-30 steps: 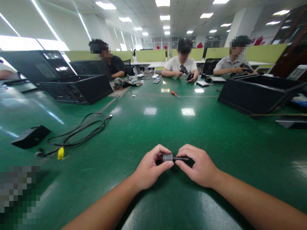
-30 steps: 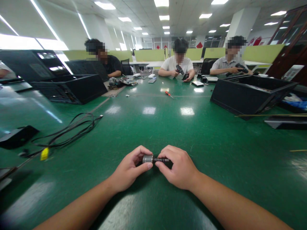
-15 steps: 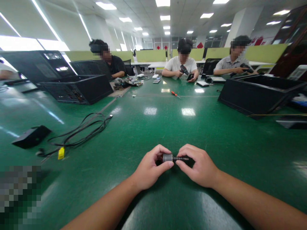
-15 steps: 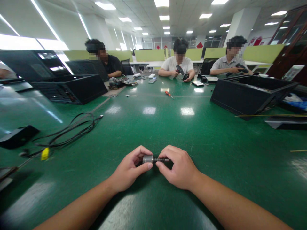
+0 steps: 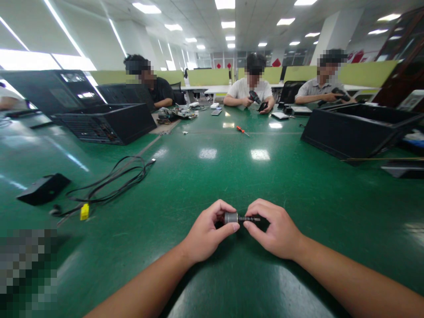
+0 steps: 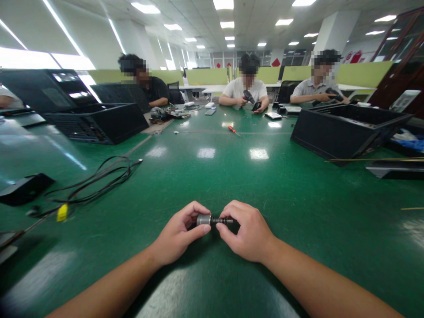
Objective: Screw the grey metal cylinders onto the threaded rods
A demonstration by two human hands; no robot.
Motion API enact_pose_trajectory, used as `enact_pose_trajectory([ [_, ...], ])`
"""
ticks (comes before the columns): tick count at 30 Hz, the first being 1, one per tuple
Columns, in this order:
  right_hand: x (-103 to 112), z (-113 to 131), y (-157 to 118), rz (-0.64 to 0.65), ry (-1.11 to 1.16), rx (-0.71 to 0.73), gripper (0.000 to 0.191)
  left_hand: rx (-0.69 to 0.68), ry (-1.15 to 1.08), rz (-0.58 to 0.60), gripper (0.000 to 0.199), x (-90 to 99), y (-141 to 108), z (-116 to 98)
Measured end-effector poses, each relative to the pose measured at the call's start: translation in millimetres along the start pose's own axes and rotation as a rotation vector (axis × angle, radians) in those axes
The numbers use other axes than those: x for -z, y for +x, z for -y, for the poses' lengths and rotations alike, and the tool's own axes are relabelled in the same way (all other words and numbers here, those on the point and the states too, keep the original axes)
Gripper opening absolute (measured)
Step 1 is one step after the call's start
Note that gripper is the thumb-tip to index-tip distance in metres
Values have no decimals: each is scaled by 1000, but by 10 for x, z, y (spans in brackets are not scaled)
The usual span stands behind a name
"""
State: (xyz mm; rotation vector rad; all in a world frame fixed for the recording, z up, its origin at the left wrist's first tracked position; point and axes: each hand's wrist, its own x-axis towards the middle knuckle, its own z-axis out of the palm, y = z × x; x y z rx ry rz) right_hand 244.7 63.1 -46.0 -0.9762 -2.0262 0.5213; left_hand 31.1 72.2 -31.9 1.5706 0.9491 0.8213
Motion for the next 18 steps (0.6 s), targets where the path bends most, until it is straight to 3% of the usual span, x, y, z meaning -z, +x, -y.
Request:
enact_pose_trajectory([
  [18, 0, 12, 0, -7, 1, -26, 3, -11, -27, -5, 28, 13, 0, 32],
])
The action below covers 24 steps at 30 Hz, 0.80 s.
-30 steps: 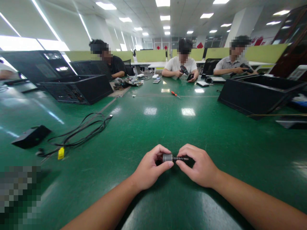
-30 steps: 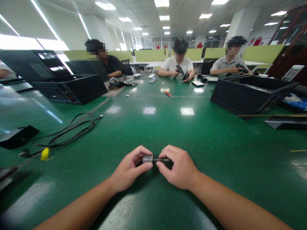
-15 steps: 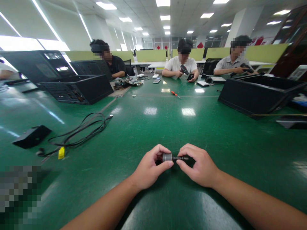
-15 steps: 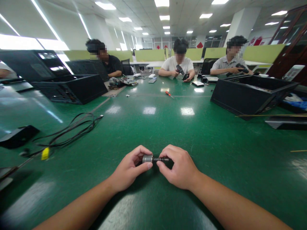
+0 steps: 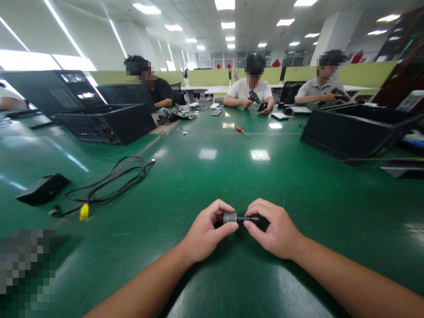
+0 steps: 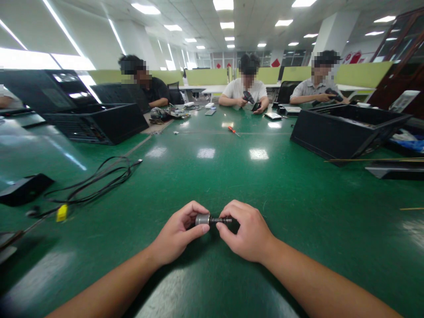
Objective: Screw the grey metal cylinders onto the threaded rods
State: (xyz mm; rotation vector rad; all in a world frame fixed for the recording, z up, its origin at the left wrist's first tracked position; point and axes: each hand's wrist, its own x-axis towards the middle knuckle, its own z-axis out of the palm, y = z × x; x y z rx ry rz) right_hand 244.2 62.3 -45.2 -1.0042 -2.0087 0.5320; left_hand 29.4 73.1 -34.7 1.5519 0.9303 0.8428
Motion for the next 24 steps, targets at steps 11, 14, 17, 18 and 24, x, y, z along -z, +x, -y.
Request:
enact_pose_trajectory([
  [11, 14, 3, 11, -10, 27, -7, 3, -40, -27, -41, 26, 1, -8, 2],
  [14, 15, 3, 14, -14, 33, -9, 3, -39, -35, -39, 25, -1, -8, 3],
  [17, 12, 6, 14, -21, 35, -8, 4, -45, -40, -42, 25, -2, -8, 3],
  [18, 10, 7, 13, -21, 33, -8, 4, -46, -43, -41, 25, -2, -8, 3],
  [24, 3, 8, 1, -28, 20, -10, 5, -42, -54, -46, 25, 1, -5, 13],
])
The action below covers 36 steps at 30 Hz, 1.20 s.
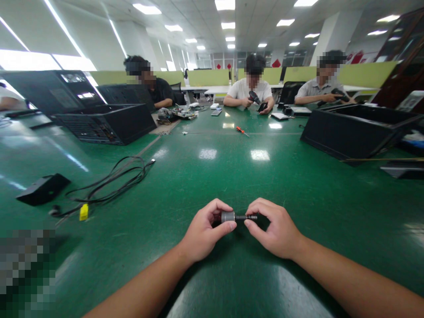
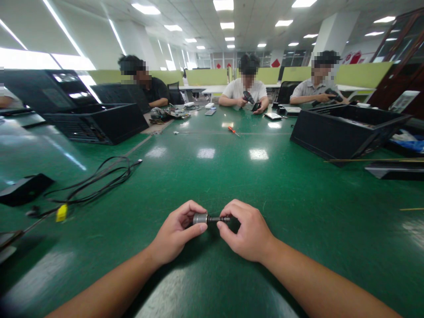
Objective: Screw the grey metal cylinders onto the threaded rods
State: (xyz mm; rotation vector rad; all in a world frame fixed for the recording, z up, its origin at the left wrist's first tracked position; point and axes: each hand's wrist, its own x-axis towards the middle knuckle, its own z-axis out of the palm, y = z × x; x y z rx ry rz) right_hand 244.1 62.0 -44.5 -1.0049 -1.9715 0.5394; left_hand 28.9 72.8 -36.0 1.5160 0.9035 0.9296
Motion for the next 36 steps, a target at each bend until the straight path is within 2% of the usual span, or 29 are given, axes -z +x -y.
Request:
enact_pose_trajectory([
  [24, 18, 0, 17, -61, -20, -15, 8, 20, -6, -72, 28, -16, -4, -31],
  [36, 20, 5, 8, -64, -17, -20, 7, 12, -22, -66, 27, -11, 2, -11],
])
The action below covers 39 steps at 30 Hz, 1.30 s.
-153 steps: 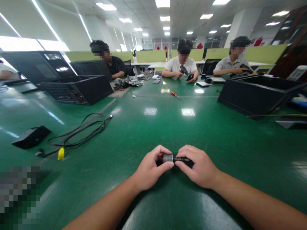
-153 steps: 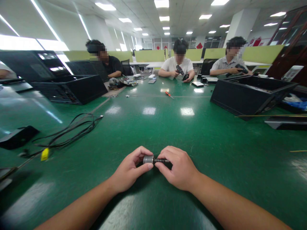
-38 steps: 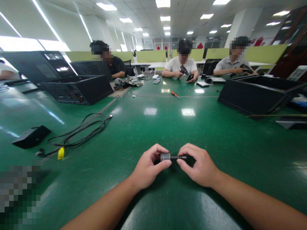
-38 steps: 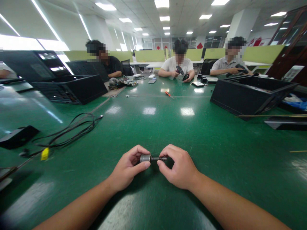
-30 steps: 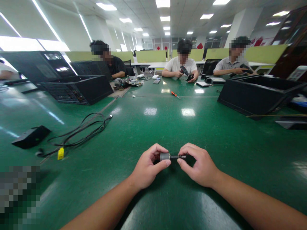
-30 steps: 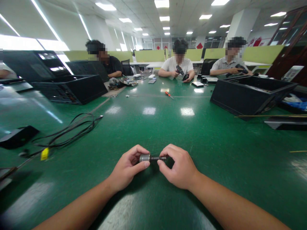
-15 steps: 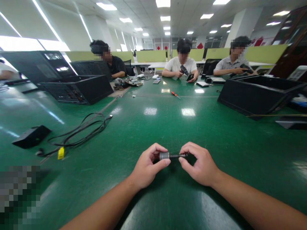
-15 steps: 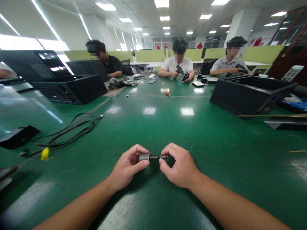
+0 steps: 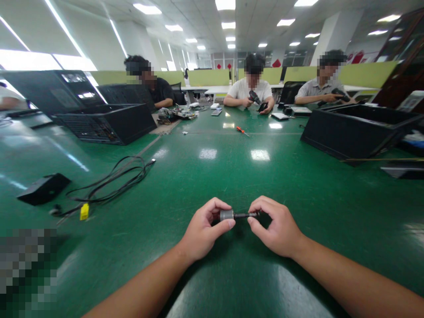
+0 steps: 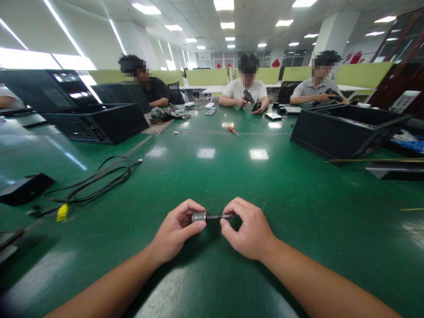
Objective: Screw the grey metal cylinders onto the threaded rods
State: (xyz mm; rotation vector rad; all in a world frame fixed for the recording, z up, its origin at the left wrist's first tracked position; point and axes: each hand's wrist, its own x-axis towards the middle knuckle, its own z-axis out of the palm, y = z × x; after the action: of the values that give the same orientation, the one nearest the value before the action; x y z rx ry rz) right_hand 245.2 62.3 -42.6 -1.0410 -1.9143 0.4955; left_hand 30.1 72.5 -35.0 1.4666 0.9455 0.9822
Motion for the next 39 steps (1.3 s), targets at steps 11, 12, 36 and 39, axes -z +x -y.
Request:
enact_pose_trajectory([
  [11, -1, -17, 3, -17, -18, 8, 7, 18, 8, -22, 29, -11, 3, -25],
  [12, 1, -19, 5, -19, -19, 5, 6, 19, 8, -26, 29, -10, 4, -23],
  [36, 1, -29, 17, -29, -21, -8, 7, 23, -20, -43, 28, 2, 19, -35],
  [39, 5, -24, 17, -27, -18, -14, 6, 24, -29, -49, 28, 4, 21, -33],
])
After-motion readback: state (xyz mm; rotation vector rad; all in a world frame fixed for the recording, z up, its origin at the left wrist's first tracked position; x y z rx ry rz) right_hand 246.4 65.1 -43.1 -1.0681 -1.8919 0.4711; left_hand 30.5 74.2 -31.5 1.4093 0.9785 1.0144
